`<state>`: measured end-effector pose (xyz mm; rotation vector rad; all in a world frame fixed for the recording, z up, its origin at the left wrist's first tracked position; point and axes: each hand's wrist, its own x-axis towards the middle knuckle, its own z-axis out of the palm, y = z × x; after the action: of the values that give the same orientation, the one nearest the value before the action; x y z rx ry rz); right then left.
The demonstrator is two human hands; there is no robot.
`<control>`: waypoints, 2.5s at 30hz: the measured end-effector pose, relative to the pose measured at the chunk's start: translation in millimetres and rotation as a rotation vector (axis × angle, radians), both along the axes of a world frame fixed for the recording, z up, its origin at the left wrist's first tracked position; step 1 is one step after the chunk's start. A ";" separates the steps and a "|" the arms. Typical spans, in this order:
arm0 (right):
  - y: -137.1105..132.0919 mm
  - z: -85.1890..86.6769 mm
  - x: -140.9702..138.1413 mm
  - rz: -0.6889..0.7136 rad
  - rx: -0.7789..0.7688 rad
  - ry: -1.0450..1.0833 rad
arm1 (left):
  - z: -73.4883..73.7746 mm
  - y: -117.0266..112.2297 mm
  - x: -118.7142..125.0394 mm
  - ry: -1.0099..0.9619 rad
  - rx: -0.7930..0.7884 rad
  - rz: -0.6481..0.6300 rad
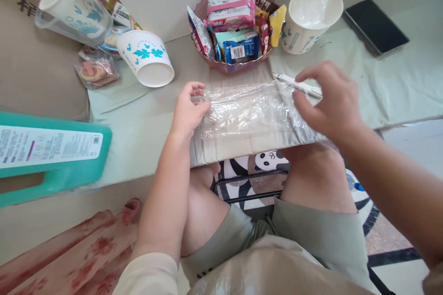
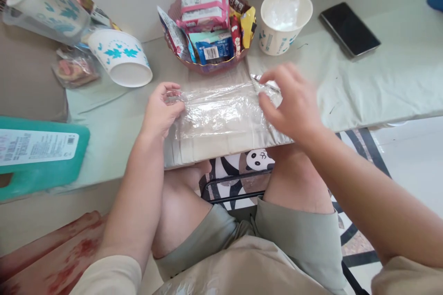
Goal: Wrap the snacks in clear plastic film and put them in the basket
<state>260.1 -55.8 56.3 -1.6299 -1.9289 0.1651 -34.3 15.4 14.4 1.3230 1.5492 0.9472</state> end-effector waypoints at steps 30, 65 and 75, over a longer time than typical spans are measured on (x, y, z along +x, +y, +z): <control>63.5 6.9 -65.2 0.688 -0.878 0.264 | 32.3 -10.8 -26.0 -0.832 -0.051 -0.475; -24.1 -66.8 -9.0 -0.036 -0.319 0.998 | -6.1 -15.6 57.2 -0.285 0.081 -0.511; -24.6 -48.9 -0.2 -0.124 -0.170 0.929 | 2.4 -16.0 53.9 -0.161 0.138 -0.530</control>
<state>259.9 -80.4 7.4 -1.3892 -1.1141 0.8805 19.6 -0.6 16.8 1.6045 0.9499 0.8028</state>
